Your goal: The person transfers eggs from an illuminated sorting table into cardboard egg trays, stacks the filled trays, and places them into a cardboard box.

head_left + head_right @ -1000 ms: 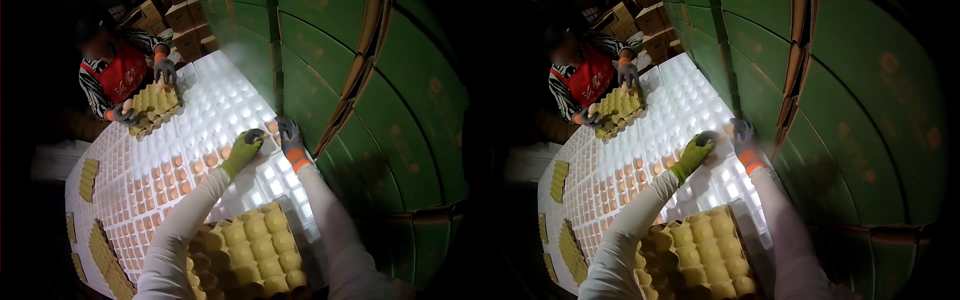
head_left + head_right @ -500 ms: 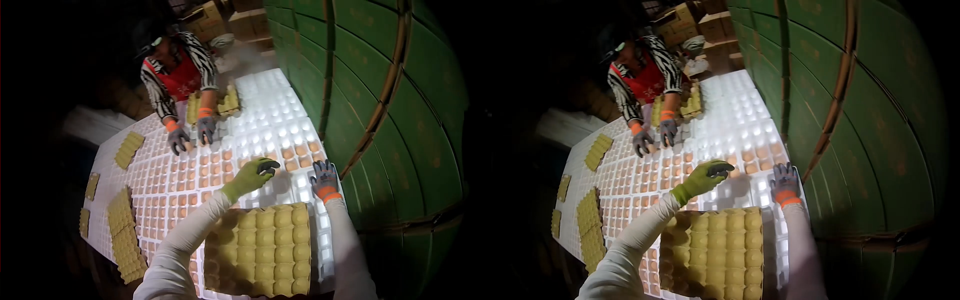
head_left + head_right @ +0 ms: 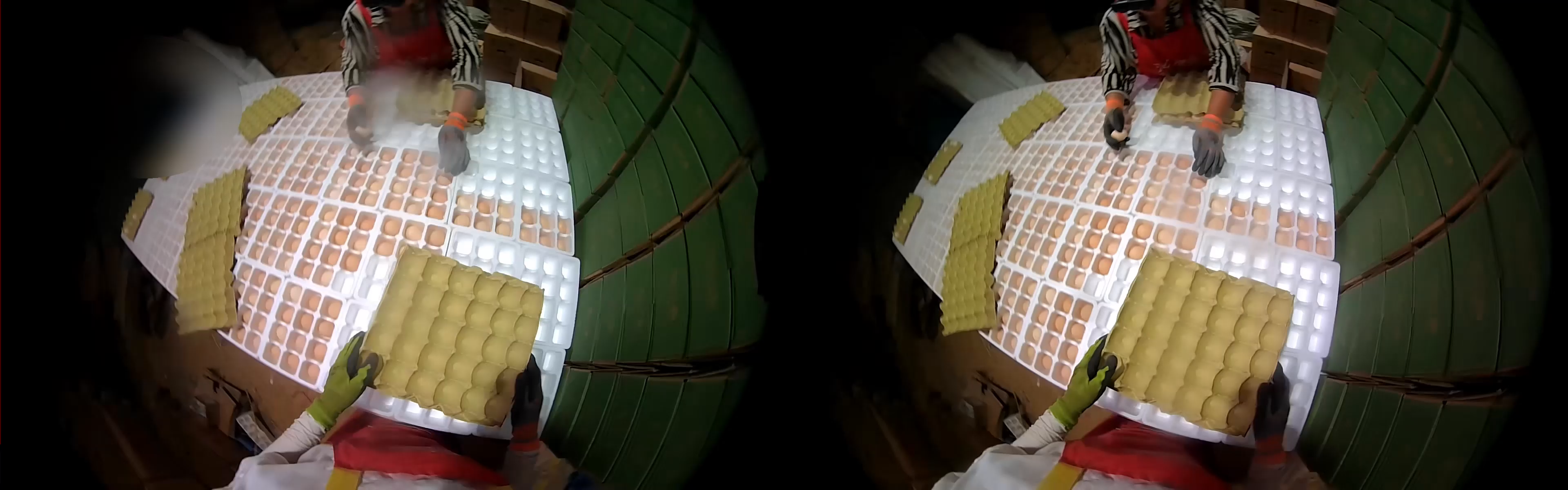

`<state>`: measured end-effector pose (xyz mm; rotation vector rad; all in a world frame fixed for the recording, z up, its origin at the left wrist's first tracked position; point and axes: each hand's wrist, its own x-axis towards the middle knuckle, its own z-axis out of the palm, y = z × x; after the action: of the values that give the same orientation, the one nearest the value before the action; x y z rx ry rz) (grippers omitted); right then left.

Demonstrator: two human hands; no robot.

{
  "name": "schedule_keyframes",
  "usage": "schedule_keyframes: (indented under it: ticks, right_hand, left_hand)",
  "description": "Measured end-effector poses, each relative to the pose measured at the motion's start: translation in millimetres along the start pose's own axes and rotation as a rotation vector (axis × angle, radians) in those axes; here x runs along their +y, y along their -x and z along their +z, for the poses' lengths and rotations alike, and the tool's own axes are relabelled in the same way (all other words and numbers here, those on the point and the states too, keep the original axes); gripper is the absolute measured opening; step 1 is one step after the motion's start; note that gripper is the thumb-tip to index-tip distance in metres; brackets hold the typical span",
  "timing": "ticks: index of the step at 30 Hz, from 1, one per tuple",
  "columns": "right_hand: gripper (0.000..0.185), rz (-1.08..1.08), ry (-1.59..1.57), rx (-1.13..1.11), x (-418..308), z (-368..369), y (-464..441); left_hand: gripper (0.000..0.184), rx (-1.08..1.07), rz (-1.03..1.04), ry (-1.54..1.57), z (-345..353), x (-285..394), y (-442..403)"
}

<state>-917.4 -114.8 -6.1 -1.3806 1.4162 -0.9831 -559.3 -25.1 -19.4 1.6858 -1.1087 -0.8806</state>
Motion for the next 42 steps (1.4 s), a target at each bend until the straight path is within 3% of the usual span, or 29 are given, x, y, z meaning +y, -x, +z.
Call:
schedule_keyframes:
  ticks: [2, 5, 7, 9, 10, 12, 13, 14, 15, 16, 17, 18, 20, 22, 23, 25, 26, 28, 31, 33, 34, 38, 42]
  right_hand:
    - [0.064, -0.083, 0.195, 0.056, -14, 12, 8]
    - [0.06, -0.076, 0.386, 0.162, -46, 2, 10]
    - [0.06, -0.111, -0.069, 0.114, -67, 3, 10]
    - [0.058, -0.252, 0.881, 0.286, -78, -10, 16]
    - [0.058, -0.305, 0.936, 0.291, -94, 5, 20]
    - [0.059, -0.395, 1.058, 0.312, -125, 44, 37]
    - [0.058, -0.308, 0.758, 0.224, -142, 74, 39]
    - [0.057, -0.214, 0.452, 0.135, -160, 108, 35]
    - [0.057, -0.116, 0.144, 0.048, -167, 134, 34]
    - [0.062, -0.209, 0.18, 0.005, -150, 152, 22]
    - [0.066, -0.303, 0.212, -0.036, -132, 170, 10]
    - [0.066, -0.342, 0.174, -0.134, -136, 194, 2]
    - [0.067, -0.29, -0.008, -0.433, -170, 257, -9]
    - [0.068, -0.2, -0.211, -0.65, -209, 312, -18]
    - [0.068, -0.22, -0.275, -0.663, -225, 331, -23]
    - [0.069, -0.47, -0.312, -0.46, -239, 339, -41]
    - [0.063, -0.646, -0.348, -0.234, -246, 328, -52]
    - [0.054, -0.77, -0.331, 0.187, -253, 264, -75]
    - [0.052, -0.922, -0.049, 0.5, -233, 225, -77]
    - [0.047, -0.852, 0.025, 0.365, -229, 232, -57]
    - [0.045, -0.784, 0.027, 0.28, -218, 242, -45]
    - [0.039, -0.563, 0.043, 0.074, -175, 255, -7]
    - [0.036, -0.437, 0.067, 0.117, -139, 229, 16]
  left_hand:
    - [0.067, 0.046, 0.087, -0.133, 14, 18, 2]
    - [0.073, 0.047, 0.227, -0.281, 2, 29, -1]
    - [0.072, 0.027, 0.299, -0.145, -11, 38, 0]
    - [0.069, -0.036, 0.074, 0.176, -22, 38, 4]
    - [0.064, -0.071, -0.052, 0.494, -25, 27, 5]
    - [0.063, 0.044, 0.014, 0.291, -53, 11, 3]
    - [0.063, 0.095, 0.045, 0.181, -74, 3, 0]
    - [0.065, -0.002, 0.004, 0.311, -101, -12, -9]
    - [0.067, 0.024, -0.118, 0.272, -132, -8, -8]
    - [0.066, 0.056, -0.119, 0.595, -158, -15, -10]
    - [0.065, 0.106, -0.077, 0.557, -188, -20, -7]
    - [0.066, 0.127, -0.172, 0.617, -214, -34, -4]
    - [0.055, 0.32, -0.23, 0.299, -261, -60, 9]
    - [0.048, 0.5, -0.274, 0.556, -301, -70, 25]
    - [0.044, 0.494, -0.19, 0.658, -324, -101, 38]
    - [0.041, 0.691, -0.113, 0.612, -337, -87, 39]
    - [0.04, 0.788, -0.077, 0.58, -342, -80, 43]
    - [0.044, 0.968, -0.145, 0.627, -346, -90, 52]
    - [0.052, 1.009, -0.203, 0.698, -348, -111, 32]
    - [0.052, 1.114, -0.238, 0.692, -346, -150, 13]
    - [0.056, 1.189, -0.292, 0.751, -342, -138, 2]
    - [0.06, 1.23, -0.192, 0.798, -339, -162, -16]
    - [0.049, 1.244, -0.202, 0.75, -339, -145, -26]
